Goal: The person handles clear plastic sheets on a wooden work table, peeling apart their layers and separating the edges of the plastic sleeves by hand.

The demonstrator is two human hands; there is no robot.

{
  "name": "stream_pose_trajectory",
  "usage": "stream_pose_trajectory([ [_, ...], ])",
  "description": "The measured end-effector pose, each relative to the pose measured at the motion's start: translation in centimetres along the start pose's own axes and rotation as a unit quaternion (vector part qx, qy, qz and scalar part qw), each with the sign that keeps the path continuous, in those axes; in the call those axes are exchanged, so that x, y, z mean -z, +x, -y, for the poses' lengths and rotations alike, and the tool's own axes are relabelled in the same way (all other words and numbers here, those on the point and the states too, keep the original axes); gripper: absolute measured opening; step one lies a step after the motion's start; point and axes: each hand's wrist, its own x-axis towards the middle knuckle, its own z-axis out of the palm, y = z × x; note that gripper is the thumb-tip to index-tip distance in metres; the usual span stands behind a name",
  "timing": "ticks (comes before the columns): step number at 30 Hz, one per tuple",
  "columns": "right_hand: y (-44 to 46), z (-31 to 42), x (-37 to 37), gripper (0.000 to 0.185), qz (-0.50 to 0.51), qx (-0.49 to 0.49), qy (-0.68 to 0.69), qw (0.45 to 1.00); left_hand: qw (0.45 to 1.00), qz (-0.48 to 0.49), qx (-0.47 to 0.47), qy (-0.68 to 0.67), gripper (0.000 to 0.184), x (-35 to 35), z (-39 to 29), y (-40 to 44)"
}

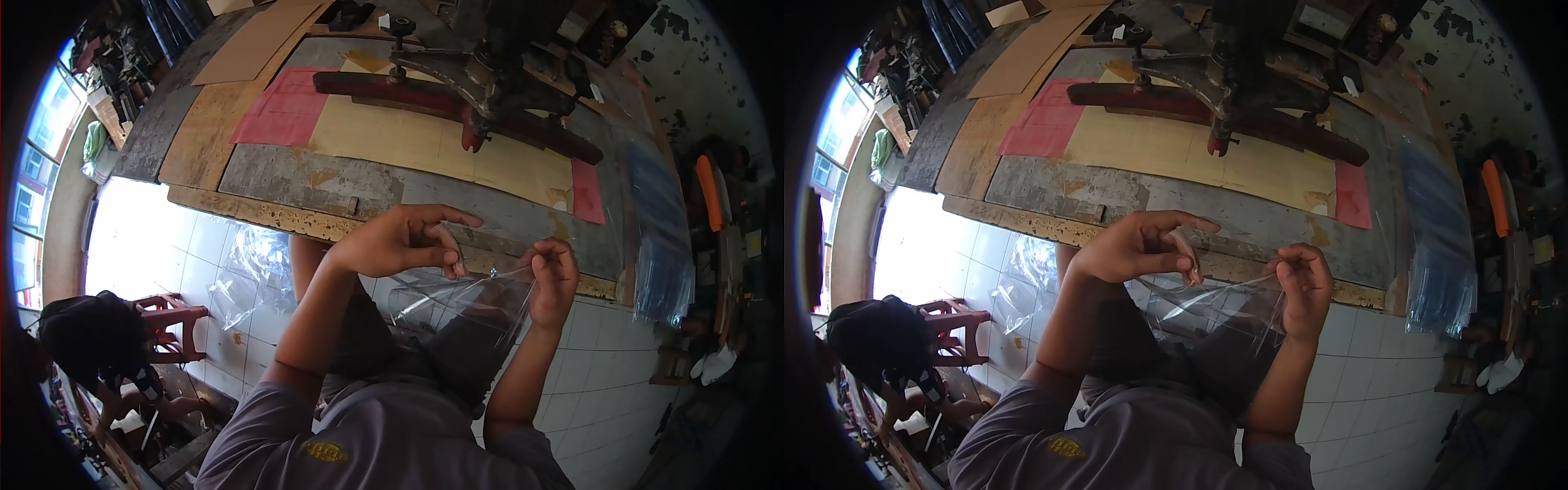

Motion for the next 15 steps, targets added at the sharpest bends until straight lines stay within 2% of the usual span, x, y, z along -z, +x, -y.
stream_pose_trajectory([
  [4,-0.01,0.02,0.02,0.016,0.003,-0.001,-0.003,1.000,1.000,-0.007,0.005,-0.028,0.044,-0.07,0.12,-0.03],
  [15,0.01,-0.22,0.28,0.016,0.015,0.003,-0.001,1.000,1.000,-0.013,-0.016,0.002,0.035,0.01,0.18,0.29],
])
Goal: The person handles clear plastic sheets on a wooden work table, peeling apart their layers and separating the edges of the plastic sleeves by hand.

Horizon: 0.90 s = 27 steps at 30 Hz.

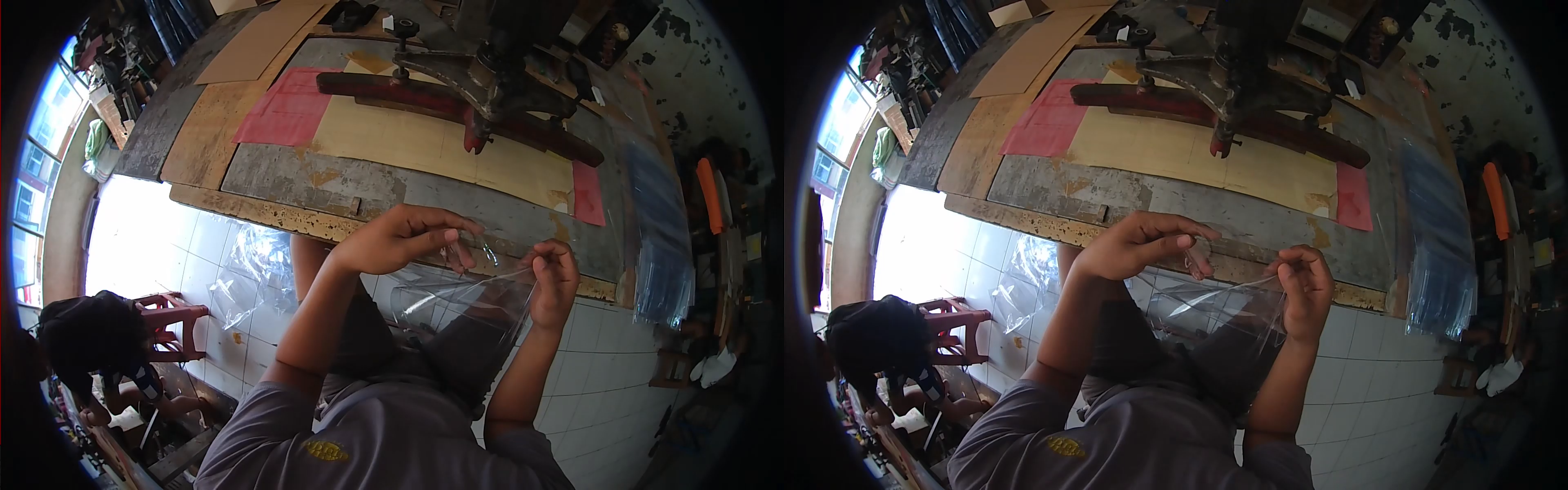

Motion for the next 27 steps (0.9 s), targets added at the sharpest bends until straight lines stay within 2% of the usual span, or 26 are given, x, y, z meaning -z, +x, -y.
stream_pose_trajectory([
  [4,0.00,-0.13,0.16,0.016,0.005,0.003,-0.002,1.000,0.998,-0.020,0.017,0.058,0.033,-0.07,-0.18,-0.18],
  [7,0.05,0.11,-0.04,0.017,0.011,0.005,-0.002,1.000,0.998,-0.021,0.026,0.046,0.032,-0.01,-0.01,-0.19],
  [13,0.08,0.14,0.00,0.017,0.020,0.007,-0.015,1.000,0.992,-0.035,0.010,0.122,0.029,0.03,-0.01,-0.18],
  [27,0.00,0.35,-0.15,0.018,0.020,0.001,-0.015,1.000,0.994,-0.026,0.003,0.104,0.031,0.07,-0.33,-0.24],
])
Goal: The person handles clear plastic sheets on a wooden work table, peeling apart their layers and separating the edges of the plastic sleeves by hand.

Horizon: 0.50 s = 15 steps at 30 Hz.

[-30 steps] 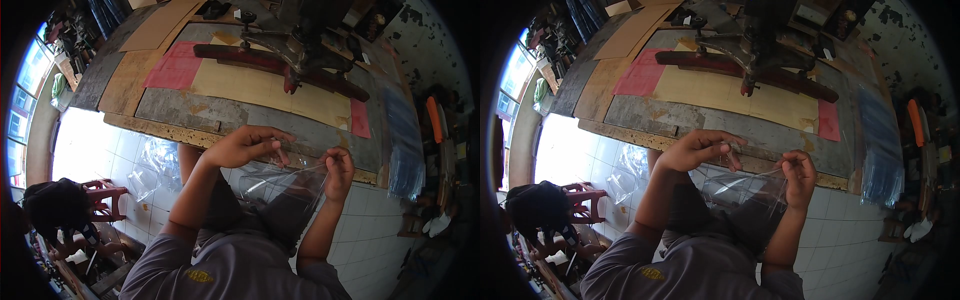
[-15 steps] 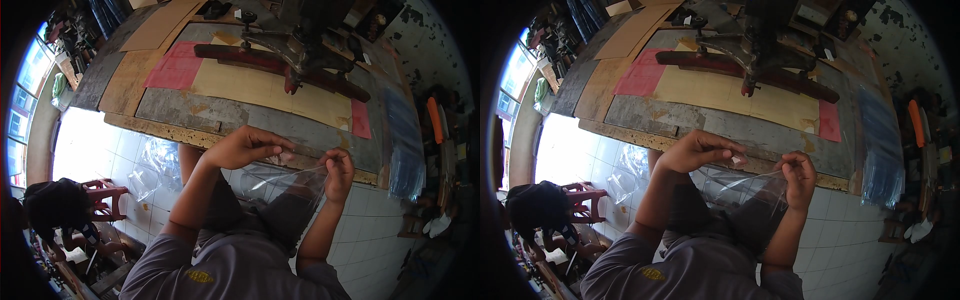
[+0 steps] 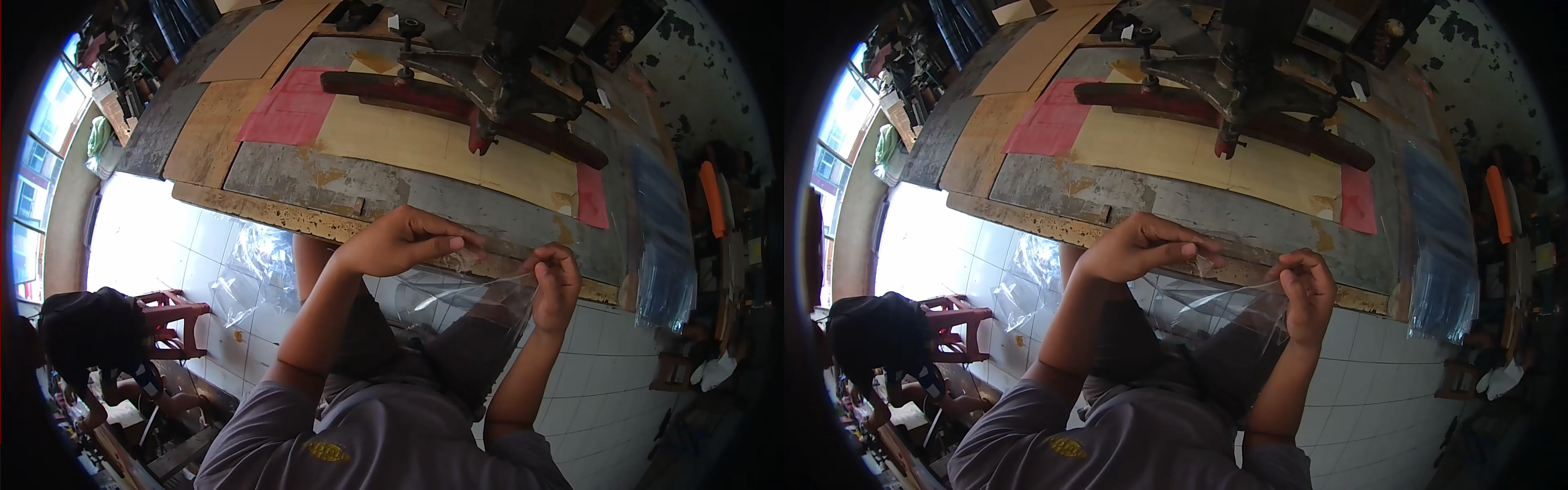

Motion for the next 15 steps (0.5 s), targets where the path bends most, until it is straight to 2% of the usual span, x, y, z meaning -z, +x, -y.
stream_pose_trajectory([
  [7,-0.10,-0.35,0.14,0.018,-0.004,0.005,0.000,1.000,1.000,0.005,0.003,-0.028,0.038,0.38,0.38,-0.10],
  [10,-0.12,-0.49,0.26,0.018,-0.001,0.005,0.002,1.000,0.987,0.002,0.030,-0.155,0.038,0.41,0.53,-0.19],
  [15,-0.08,-0.35,0.19,0.018,0.004,0.006,0.002,1.000,0.999,0.016,-0.022,-0.039,0.035,0.54,0.94,-0.08],
])
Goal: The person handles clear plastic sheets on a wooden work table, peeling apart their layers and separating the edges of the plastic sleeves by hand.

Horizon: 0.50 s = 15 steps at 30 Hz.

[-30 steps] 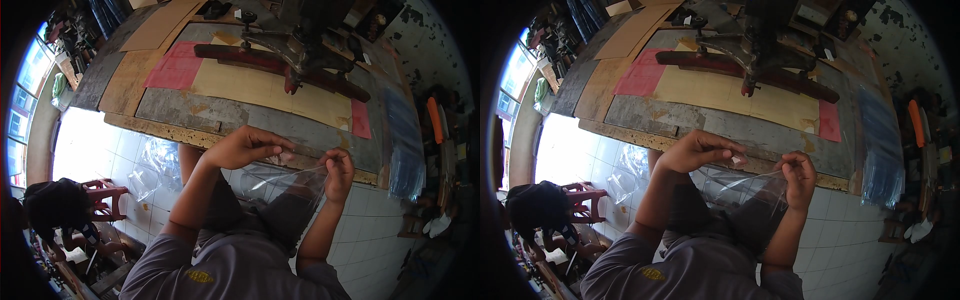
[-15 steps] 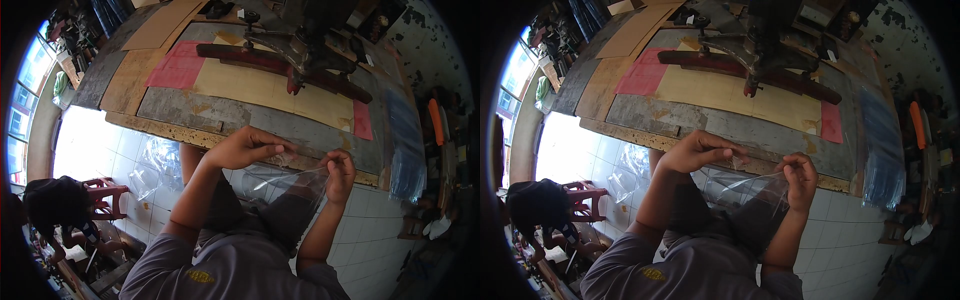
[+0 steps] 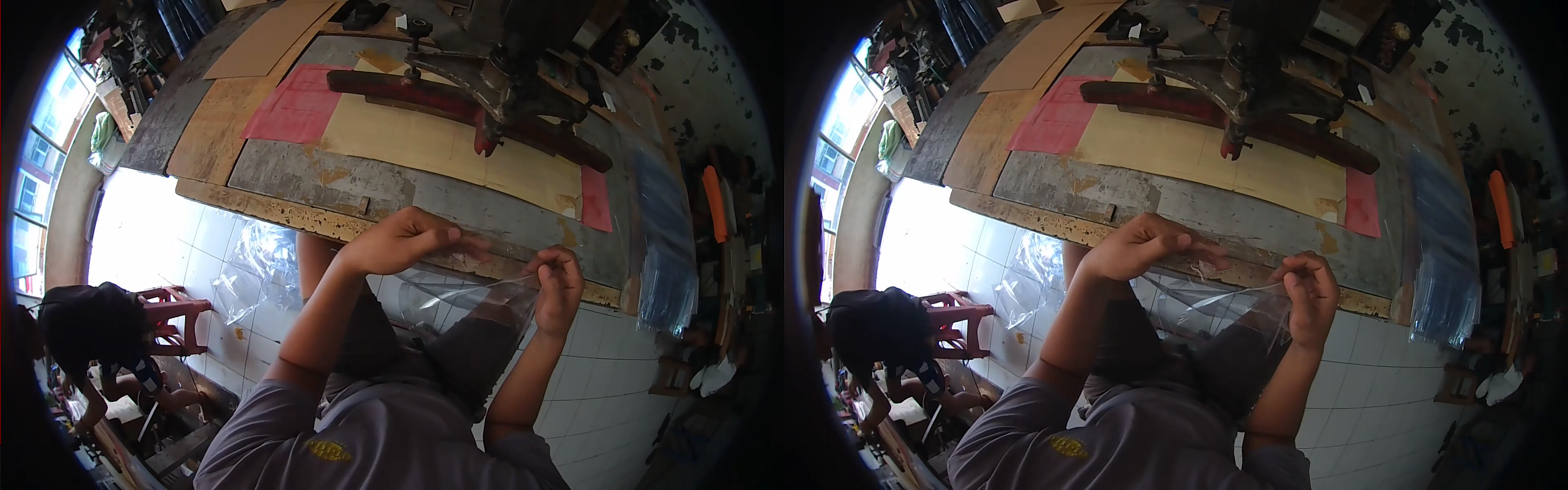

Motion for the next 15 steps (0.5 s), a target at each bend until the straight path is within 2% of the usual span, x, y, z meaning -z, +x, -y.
stream_pose_trajectory([
  [4,0.03,0.18,-0.10,0.017,-0.004,0.002,-0.012,1.000,0.997,-0.007,-0.008,0.075,0.033,-0.11,0.03,0.02],
  [10,-0.02,0.09,-0.05,0.017,-0.007,-0.002,-0.009,1.000,0.998,-0.007,0.003,0.055,0.040,-0.15,-0.51,-0.13],
  [13,-0.05,-0.18,0.22,0.017,-0.002,-0.002,-0.008,1.000,1.000,-0.013,0.008,0.004,0.039,-0.27,-0.62,-0.25],
  [15,-0.04,-0.11,0.08,0.017,-0.004,0.000,-0.006,1.000,1.000,-0.014,0.014,0.018,0.038,-0.12,-0.60,-0.28],
])
